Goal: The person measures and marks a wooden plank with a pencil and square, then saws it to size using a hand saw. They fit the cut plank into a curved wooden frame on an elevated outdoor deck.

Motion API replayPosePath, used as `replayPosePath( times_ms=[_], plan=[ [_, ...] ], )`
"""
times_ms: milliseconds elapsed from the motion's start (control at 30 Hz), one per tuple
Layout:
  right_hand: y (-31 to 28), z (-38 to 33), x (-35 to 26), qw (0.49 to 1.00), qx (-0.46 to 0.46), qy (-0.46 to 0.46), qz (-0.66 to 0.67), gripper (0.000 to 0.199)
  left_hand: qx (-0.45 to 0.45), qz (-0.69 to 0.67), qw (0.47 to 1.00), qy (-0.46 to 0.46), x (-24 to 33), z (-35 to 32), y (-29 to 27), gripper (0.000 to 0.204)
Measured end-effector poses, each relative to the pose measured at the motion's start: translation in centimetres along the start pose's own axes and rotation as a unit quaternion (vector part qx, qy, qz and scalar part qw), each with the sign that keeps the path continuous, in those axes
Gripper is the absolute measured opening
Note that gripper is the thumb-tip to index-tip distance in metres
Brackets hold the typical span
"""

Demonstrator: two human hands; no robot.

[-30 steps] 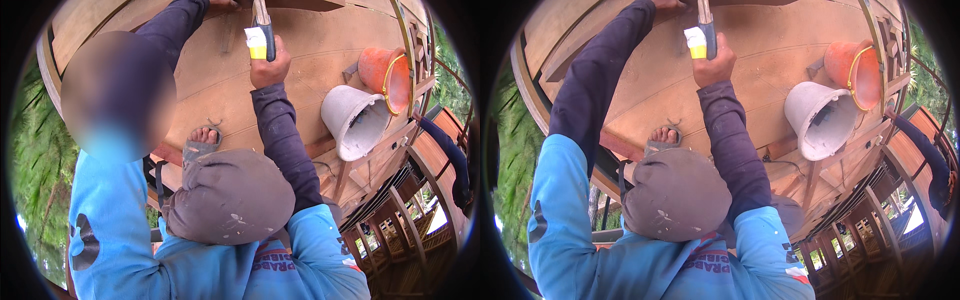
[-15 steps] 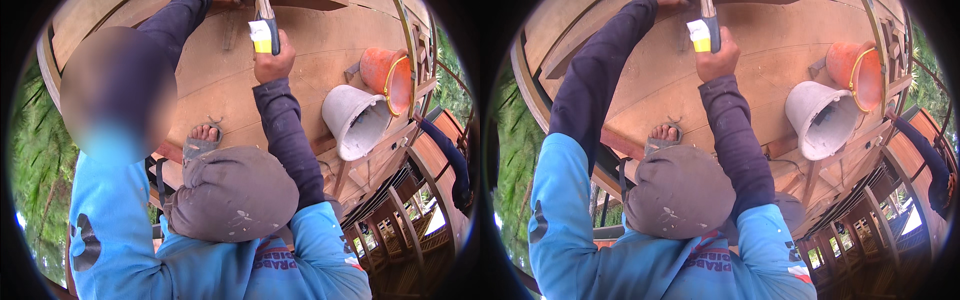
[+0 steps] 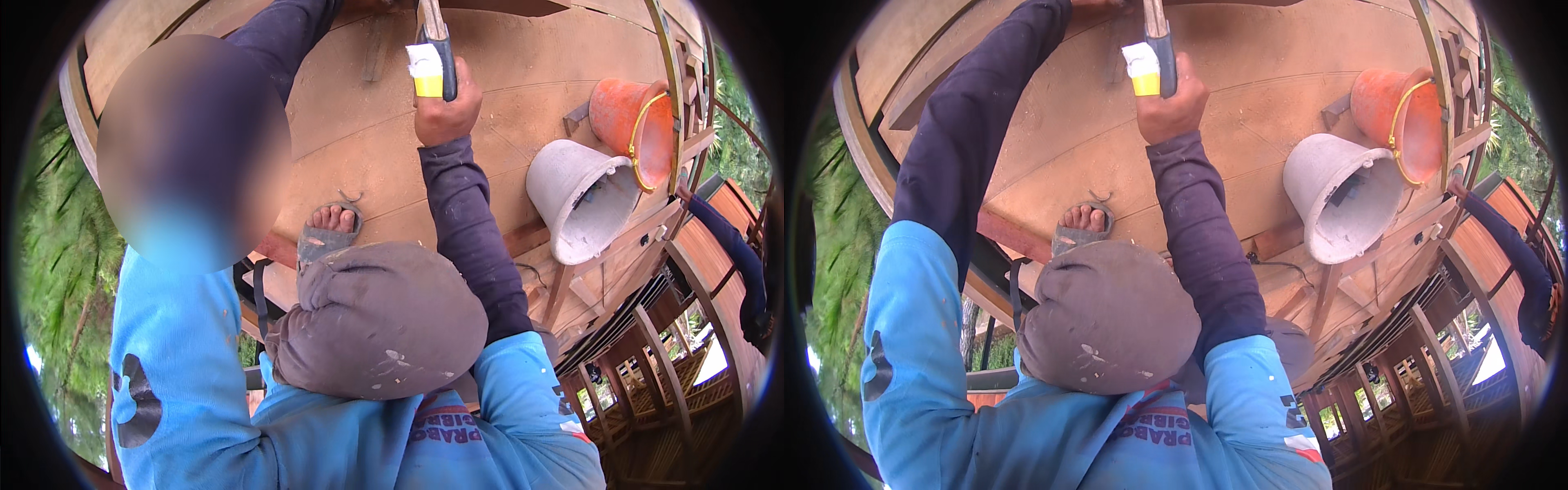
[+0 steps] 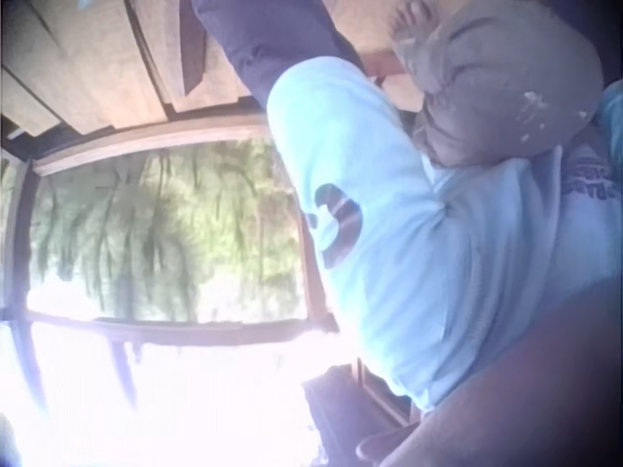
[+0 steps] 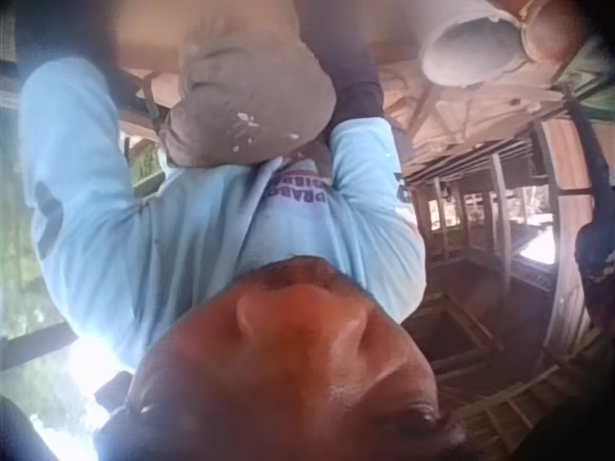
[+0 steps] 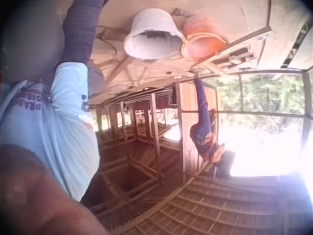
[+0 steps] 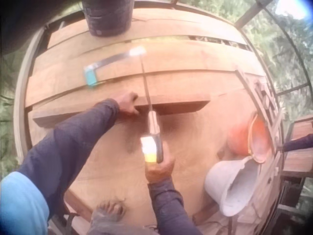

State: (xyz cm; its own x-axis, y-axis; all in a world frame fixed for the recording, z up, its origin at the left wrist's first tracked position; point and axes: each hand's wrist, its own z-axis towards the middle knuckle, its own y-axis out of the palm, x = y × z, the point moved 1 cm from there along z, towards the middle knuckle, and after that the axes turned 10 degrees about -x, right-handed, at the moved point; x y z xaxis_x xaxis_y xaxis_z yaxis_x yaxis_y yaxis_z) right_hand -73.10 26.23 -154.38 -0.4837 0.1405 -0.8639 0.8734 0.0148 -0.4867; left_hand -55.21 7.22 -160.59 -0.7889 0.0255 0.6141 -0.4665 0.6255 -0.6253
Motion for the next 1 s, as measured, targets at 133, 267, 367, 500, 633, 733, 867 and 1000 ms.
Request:
replayPosePath(
  times_ms=[133, 267, 367, 500, 633, 733, 867, 1000],
  plan=[
    [-4.5, -12.3, 0.6, 0.998, -0.039, 0.037, 0.03, 0.022, -0.036, 0.02, 0.998, -0.047, 1.6, -1.9, -1.5, 0.056],
    [-8.8, -19.7, 0.8, 0.993, -0.088, 0.078, -0.017, 0.024, -0.031, 0.002, 0.999, -0.021, 0.5, -0.9, -0.9, 0.057],
    [-4.0, -9.8, 2.4, 0.999, 0.007, -0.033, 0.003, 0.02, 0.002, 0.05, 0.998, -0.029, 2.1, -1.4, -0.9, 0.058],
    [-0.4, -1.2, 1.1, 1.0, -0.014, -0.017, 0.019, 0.017, 0.015, 0.069, 0.997, -0.02, -0.3, 0.0, 0.8, 0.058],
    [-4.9, -13.2, 0.6, 0.998, -0.06, 0.022, -0.002, 0.026, -0.014, 0.071, 0.997, -0.003, -3.2, 0.5, 0.2, 0.058],
    [-8.6, -20.2, 0.3, 0.987, -0.085, 0.135, 0.025, 0.028, 0.005, 0.039, 0.999, -0.021, -2.4, 0.0, 0.5, 0.057],
    [-3.6, -9.9, 2.0, 1.0, 0.001, -0.018, 0.016, 0.016, -0.027, 0.061, 0.998, -0.004, 0.6, -0.8, -0.1, 0.058],
    [-0.2, -0.4, 0.8, 1.0, -0.004, 0.002, 0.014, 0.013, 0.012, -0.009, 1.0, -0.003, 0.5, -0.9, 0.2, 0.057]
  ],
)
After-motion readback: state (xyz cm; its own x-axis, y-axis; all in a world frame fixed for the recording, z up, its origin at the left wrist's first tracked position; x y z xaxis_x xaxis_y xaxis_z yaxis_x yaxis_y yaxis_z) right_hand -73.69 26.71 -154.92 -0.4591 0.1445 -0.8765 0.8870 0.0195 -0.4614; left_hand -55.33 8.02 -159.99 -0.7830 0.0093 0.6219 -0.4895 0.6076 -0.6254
